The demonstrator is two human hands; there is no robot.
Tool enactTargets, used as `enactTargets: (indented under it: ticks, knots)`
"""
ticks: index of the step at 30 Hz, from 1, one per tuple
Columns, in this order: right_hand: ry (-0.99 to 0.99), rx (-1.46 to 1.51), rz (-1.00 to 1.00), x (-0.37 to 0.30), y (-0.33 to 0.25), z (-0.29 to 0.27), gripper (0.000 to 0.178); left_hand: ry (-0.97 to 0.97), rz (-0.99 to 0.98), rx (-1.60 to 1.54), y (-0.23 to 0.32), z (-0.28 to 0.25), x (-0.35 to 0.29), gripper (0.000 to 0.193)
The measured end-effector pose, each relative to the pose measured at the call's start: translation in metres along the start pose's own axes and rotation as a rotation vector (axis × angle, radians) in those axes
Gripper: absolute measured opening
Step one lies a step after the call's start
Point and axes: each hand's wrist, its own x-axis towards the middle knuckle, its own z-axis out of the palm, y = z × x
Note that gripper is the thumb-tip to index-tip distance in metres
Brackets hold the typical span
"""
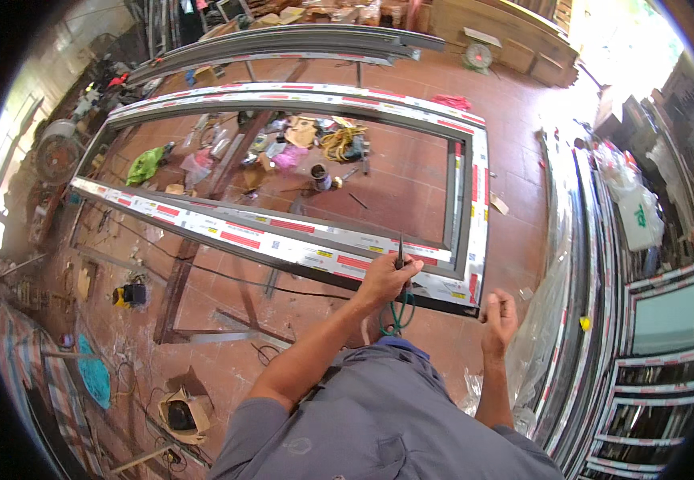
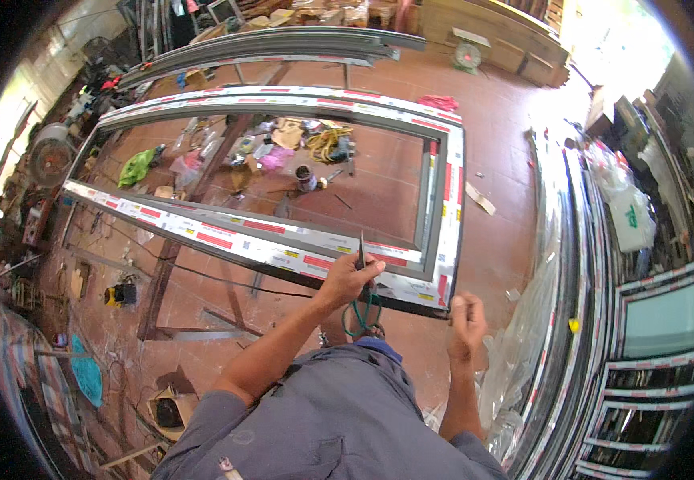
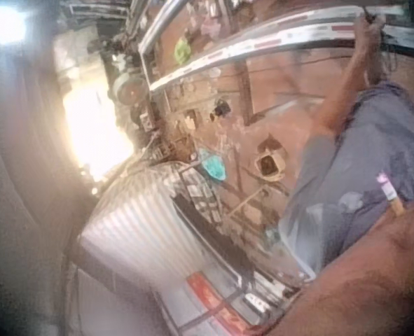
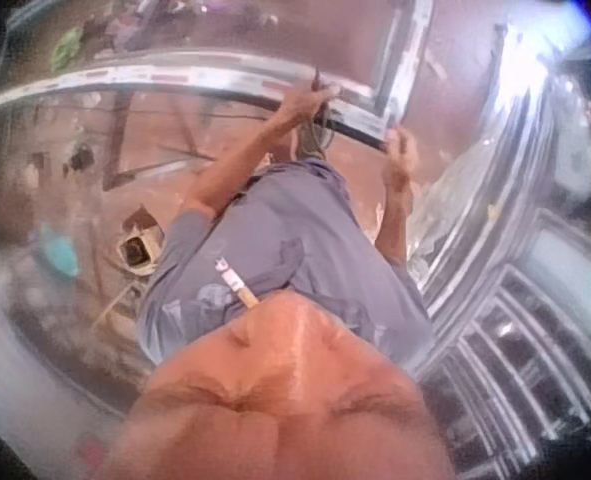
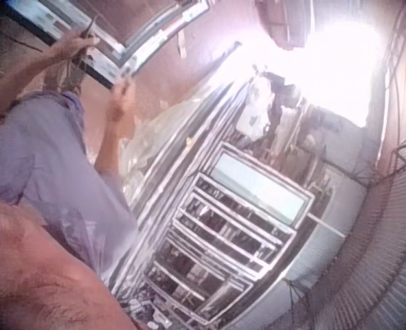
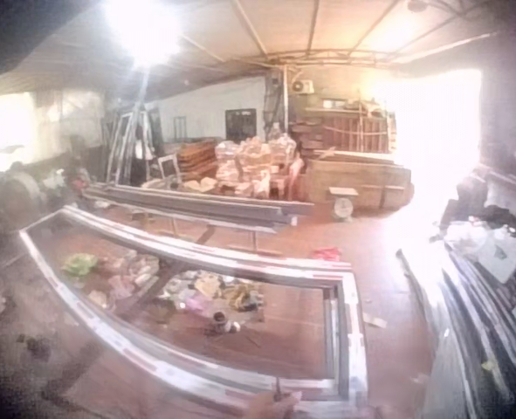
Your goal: The person assembles a window frame by hand, fitting rubber seals into the frame's grooves and using shears to trim excess material. The person then uses a power drill to secure components and continues to adjust the frame and seals.
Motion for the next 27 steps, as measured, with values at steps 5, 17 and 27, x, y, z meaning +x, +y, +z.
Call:
enactTargets:
  ticks: [5,17,27]
  knots:
    - [-0.671,-0.429,-0.363,-0.009,-0.063,0.088,0.050,0.201,-0.099,-0.171,0.009,0.001,-0.004,0.032]
    - [-0.809,0.422,0.476,0.027,-0.076,0.132,0.052,0.327,0.134,0.382,0.039,-0.022,-0.055,0.064]
    - [-0.835,0.261,0.070,0.015,-0.057,0.143,0.049,0.045,0.174,0.167,-0.007,-0.012,-0.048,0.082]
